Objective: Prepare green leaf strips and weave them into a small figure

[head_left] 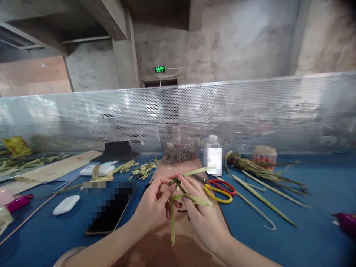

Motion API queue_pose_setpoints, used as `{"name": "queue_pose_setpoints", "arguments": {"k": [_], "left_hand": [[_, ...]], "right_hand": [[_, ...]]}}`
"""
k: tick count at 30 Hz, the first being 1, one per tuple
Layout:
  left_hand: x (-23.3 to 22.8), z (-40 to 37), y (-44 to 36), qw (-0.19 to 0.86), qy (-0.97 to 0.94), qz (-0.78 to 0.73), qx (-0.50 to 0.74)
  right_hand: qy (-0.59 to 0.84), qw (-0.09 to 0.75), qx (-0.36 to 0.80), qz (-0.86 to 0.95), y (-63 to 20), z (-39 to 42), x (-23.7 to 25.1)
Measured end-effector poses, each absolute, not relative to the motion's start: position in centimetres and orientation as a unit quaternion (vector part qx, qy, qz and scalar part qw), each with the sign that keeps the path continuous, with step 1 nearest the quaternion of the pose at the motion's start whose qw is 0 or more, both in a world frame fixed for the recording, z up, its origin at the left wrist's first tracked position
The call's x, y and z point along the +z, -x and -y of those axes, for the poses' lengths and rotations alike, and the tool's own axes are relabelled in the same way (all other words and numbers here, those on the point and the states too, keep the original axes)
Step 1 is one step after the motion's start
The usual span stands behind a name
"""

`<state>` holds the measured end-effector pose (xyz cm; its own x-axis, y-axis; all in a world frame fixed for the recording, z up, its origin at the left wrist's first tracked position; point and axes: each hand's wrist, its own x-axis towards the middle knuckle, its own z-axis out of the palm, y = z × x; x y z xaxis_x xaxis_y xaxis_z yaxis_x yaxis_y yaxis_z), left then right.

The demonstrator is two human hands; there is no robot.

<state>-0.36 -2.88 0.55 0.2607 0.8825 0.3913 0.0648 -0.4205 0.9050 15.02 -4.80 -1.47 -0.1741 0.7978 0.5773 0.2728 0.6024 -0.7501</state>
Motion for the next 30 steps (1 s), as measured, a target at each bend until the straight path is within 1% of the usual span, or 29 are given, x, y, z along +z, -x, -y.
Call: {"name": "queue_pose_setpoints", "arguments": {"k": [4,7,11,14,17,20,26,30], "left_hand": [[0.0,2.6,0.5,0.428,-0.676,-0.354,0.484],[-0.1,2.6,0.5,0.436,-0.671,-0.351,0.486],[0.0,2.7,0.3,0.441,-0.674,-0.356,0.474],[-0.1,2.7,0.3,0.459,-0.671,-0.353,0.463],[-0.3,2.4,0.3,0.468,-0.667,-0.357,0.456],[-0.4,2.2,0.3,0.474,-0.657,-0.366,0.459],[-0.3,2.3,0.3,0.462,-0.645,-0.381,0.475],[0.1,2.3,0.6,0.453,-0.633,-0.377,0.501]], "right_hand": [[0.363,0.531,0.230,0.731,-15.1,4.8,-1.6],[0.346,0.543,0.248,0.724,-15.1,4.7,-1.6],[0.340,0.558,0.337,0.678,-15.2,4.4,-1.7],[0.351,0.551,0.428,0.625,-15.0,4.1,-1.9],[0.338,0.550,0.487,0.589,-14.8,3.8,-1.9],[0.324,0.549,0.503,0.583,-14.5,3.7,-1.8],[0.353,0.545,0.511,0.563,-14.3,3.7,-1.9],[0.329,0.550,0.535,0.551,-14.5,3.9,-2.0]]}}
